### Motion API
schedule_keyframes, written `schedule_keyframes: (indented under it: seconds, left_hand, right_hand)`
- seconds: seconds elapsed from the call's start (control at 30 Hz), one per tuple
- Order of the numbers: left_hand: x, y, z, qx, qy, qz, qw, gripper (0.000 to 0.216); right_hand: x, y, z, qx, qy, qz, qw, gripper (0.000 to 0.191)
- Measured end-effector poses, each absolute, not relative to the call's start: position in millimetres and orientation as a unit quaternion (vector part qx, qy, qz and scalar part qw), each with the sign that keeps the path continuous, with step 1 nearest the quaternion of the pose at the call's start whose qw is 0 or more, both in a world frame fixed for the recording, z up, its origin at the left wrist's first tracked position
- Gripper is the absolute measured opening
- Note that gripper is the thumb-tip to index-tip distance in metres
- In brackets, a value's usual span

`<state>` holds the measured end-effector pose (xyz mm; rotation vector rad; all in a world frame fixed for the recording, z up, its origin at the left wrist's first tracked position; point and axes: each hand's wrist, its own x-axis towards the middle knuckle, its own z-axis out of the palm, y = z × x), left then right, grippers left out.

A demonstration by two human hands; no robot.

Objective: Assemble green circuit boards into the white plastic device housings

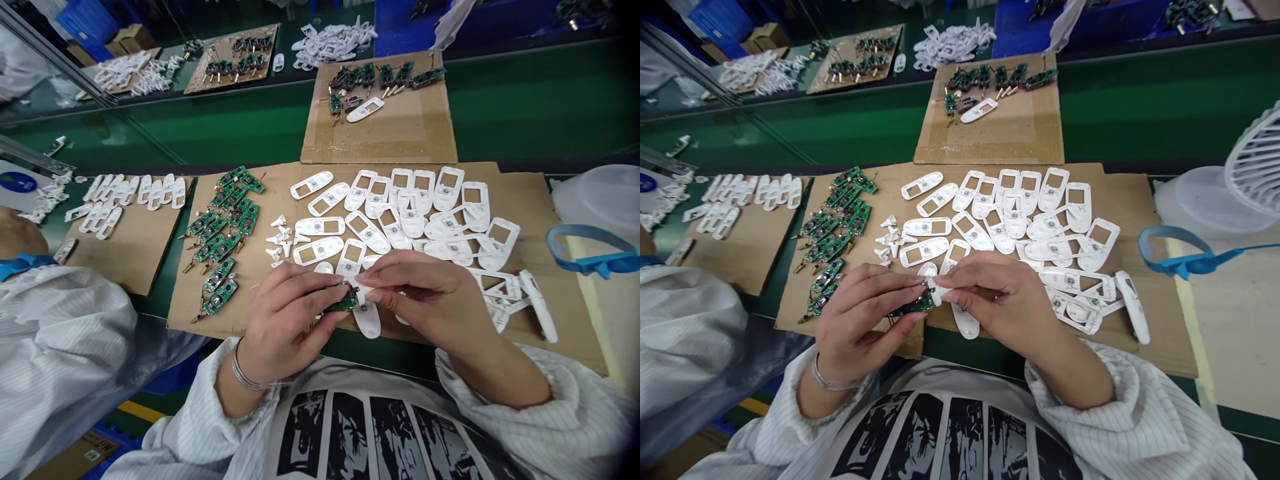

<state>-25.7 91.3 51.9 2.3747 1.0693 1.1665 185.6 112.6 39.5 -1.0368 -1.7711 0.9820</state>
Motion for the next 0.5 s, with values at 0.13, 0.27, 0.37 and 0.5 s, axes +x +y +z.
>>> schedule_keyframes:
  seconds: [0.13,0.27,0.37,0.5]
  left_hand:
    - [-22.3,88.1,49.7,0.807,0.383,0.418,0.165,0.031]
    - [-18.1,85.3,49.1,0.801,0.401,0.412,0.164,0.029]
    - [-16.7,84.8,49.9,0.802,0.411,0.404,0.156,0.029]
    - [-17.0,86.5,50.3,0.795,0.410,0.411,0.176,0.028]
  right_hand:
    - [190.7,118.1,40.3,-0.368,-0.736,0.391,0.413,0.017]
    - [190.4,121.4,42.6,-0.402,-0.722,0.419,0.375,0.009]
    - [188.9,121.5,44.6,-0.439,-0.693,0.445,0.358,0.007]
    - [189.3,122.3,46.9,-0.430,-0.702,0.439,0.360,0.008]
